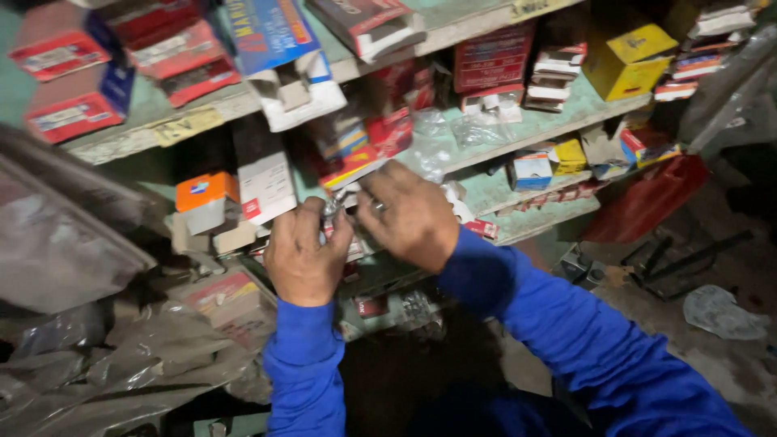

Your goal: The person picks up small light bulbs from a cluttered shelf, removes them from their packaging, and places them into a plastic bag. They continue to gather more bulbs from various boxes and arrange them in the bag.

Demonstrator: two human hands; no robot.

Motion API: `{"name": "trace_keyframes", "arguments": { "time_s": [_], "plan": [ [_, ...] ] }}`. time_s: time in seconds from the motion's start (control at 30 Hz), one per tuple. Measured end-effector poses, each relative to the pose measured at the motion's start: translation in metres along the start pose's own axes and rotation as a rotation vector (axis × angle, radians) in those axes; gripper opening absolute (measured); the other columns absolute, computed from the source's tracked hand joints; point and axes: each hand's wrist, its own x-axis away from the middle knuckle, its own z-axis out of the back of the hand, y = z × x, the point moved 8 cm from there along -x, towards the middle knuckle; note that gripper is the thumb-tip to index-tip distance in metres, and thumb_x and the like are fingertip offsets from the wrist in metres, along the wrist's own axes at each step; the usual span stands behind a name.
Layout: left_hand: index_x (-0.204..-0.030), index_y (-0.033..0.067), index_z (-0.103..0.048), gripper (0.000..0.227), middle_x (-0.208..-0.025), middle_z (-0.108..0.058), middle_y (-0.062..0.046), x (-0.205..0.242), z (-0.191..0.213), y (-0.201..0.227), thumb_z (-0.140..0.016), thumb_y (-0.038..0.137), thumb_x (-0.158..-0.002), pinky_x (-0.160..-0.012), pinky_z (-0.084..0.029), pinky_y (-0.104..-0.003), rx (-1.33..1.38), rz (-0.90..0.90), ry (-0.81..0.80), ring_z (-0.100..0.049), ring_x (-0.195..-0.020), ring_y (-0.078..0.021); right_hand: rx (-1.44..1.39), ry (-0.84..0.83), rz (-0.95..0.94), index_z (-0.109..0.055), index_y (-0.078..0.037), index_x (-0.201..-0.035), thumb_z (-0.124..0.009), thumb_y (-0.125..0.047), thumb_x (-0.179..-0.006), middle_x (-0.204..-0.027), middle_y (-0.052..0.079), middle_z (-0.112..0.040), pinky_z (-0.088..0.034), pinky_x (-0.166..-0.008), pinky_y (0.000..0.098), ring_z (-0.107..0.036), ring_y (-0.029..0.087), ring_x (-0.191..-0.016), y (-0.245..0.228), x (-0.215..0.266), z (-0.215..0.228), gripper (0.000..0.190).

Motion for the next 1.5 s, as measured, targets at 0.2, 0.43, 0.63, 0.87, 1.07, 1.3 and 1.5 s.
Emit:
{"name": "trace_keyframes", "arguments": {
  "time_s": [0.2, 0.43, 0.63, 0.87, 1.07, 1.3, 1.5],
  "plan": [
    [-0.100, 0.0209, -0.069, 0.027, -0.081, -0.055, 0.000, 0.011, 0.006, -0.003, -0.084, 0.026, -0.078, -0.066, -0.055, -0.032, 0.002, 0.045, -0.049, -0.065, -0.072, -0.0222, 0.026, -0.073, -0.092, -0.071, -0.011, -0.097, -0.067, -0.024, -0.095, -0.080, 0.012, -0.063, -0.057, -0.061, 0.0467, -0.070, 0.039, -0.075, 0.005, 0.006, -0.009, 0.014],
    [-0.109, 0.0181, -0.063, 0.026, -0.089, -0.061, -0.003, 0.029, 0.015, -0.012, -0.075, 0.029, -0.088, -0.075, -0.057, -0.038, 0.211, 0.089, -0.044, -0.068, -0.078, -0.0272, 0.036, -0.066, -0.099, -0.074, -0.008, -0.101, -0.072, -0.019, -0.095, -0.080, 0.014, -0.063, -0.057, -0.064, 0.0467, -0.070, 0.040, -0.078, 0.005, 0.006, -0.017, 0.013],
    [-0.099, 0.0133, -0.065, 0.020, -0.104, -0.065, -0.016, 0.054, 0.032, -0.003, -0.079, 0.016, -0.086, -0.075, -0.058, -0.042, 0.088, -0.193, 0.043, -0.065, -0.087, -0.0360, -0.121, 0.006, -0.185, -0.075, -0.003, -0.100, -0.074, -0.011, -0.096, -0.083, 0.019, -0.066, -0.054, -0.064, 0.0486, -0.069, 0.045, -0.079, -0.004, 0.006, -0.008, 0.009],
    [-0.103, 0.0096, -0.063, 0.018, -0.089, -0.055, -0.007, 0.041, 0.053, -0.020, -0.075, 0.017, -0.090, -0.063, -0.057, -0.039, 0.242, 0.007, 0.008, -0.063, -0.075, -0.0281, -0.072, 0.047, -0.231, -0.076, -0.005, -0.100, -0.076, -0.010, -0.097, -0.084, 0.017, -0.068, -0.053, -0.066, 0.0453, -0.070, 0.042, -0.081, 0.002, 0.017, -0.015, 0.006],
    [-0.104, 0.0072, -0.063, 0.020, -0.092, -0.057, -0.006, 0.040, 0.062, -0.030, -0.074, 0.014, -0.089, -0.064, -0.058, -0.037, 0.337, 0.034, 0.009, -0.063, -0.076, -0.0251, -0.021, 0.107, -0.181, -0.074, -0.002, -0.098, -0.076, -0.007, -0.098, -0.079, 0.017, -0.065, -0.052, -0.063, 0.0460, -0.067, 0.043, -0.075, -0.007, 0.020, -0.018, 0.005],
    [-0.096, 0.0048, -0.065, 0.017, -0.099, -0.060, -0.013, 0.047, 0.053, -0.022, -0.078, 0.008, -0.087, -0.065, -0.056, -0.043, 0.247, -0.157, 0.013, -0.064, -0.081, -0.0331, 0.249, 0.132, 0.002, -0.073, -0.005, -0.102, -0.071, -0.007, -0.095, -0.081, 0.011, -0.060, -0.055, -0.068, 0.0422, -0.066, 0.034, -0.075, -0.038, 0.035, -0.019, 0.008],
    [-0.094, 0.0119, -0.067, 0.013, -0.105, -0.064, -0.013, 0.049, 0.040, -0.008, -0.079, 0.014, -0.088, -0.070, -0.059, -0.045, 0.146, -0.256, 0.088, -0.067, -0.089, -0.0381, 0.302, 0.133, 0.002, -0.074, -0.009, -0.106, -0.070, -0.014, -0.094, -0.085, 0.006, -0.060, -0.057, -0.065, 0.0377, -0.068, 0.028, -0.074, -0.044, 0.035, -0.012, 0.013]
  ]
}}
